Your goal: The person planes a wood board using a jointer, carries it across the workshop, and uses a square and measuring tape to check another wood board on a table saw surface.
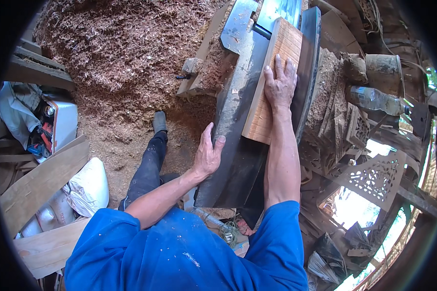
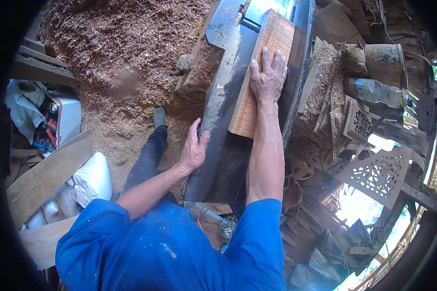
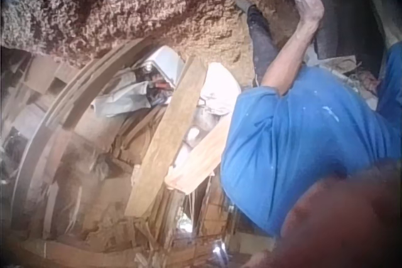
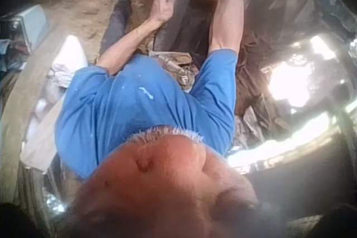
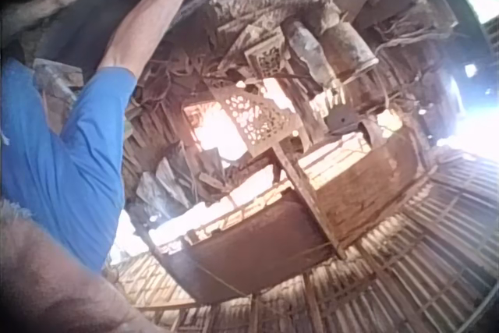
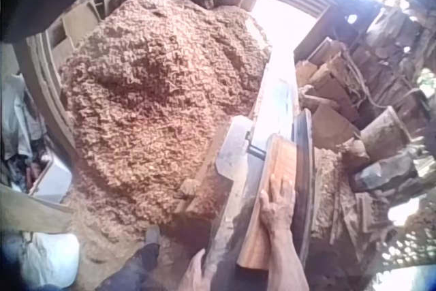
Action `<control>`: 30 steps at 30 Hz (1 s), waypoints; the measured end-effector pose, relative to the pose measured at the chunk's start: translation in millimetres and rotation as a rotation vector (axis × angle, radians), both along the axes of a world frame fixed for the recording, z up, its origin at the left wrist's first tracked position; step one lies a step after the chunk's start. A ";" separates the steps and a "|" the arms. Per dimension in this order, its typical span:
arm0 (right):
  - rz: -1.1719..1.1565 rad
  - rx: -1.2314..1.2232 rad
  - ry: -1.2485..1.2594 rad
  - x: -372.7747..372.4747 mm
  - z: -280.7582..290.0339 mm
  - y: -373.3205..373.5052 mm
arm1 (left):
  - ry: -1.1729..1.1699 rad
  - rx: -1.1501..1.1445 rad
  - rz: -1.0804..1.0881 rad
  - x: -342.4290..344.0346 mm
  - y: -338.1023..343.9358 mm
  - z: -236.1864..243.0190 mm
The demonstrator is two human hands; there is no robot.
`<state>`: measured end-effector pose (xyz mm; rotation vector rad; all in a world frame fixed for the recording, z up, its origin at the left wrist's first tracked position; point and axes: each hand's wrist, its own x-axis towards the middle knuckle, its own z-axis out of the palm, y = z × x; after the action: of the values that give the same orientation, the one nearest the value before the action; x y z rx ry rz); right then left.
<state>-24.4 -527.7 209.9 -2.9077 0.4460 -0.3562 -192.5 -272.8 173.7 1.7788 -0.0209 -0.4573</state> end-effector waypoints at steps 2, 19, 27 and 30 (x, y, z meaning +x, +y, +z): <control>0.000 0.000 0.001 6.0 0.2 -2.2 | -0.001 -0.003 0.004 0.6 -0.6 0.0; 0.023 -0.017 -0.032 50.1 -4.4 -25.5 | 0.025 0.002 -0.028 1.9 3.4 5.2; 0.015 -0.017 -0.030 75.4 -3.6 -38.9 | 0.063 -0.035 0.166 42.5 67.5 -30.5; 0.020 -0.022 -0.030 85.2 -3.1 -39.4 | 0.060 0.163 0.284 61.1 125.1 -75.8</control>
<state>60.8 -567.1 206.7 -2.9212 0.4104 -0.4040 -131.4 -147.7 97.9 1.8905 0.3153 -0.3133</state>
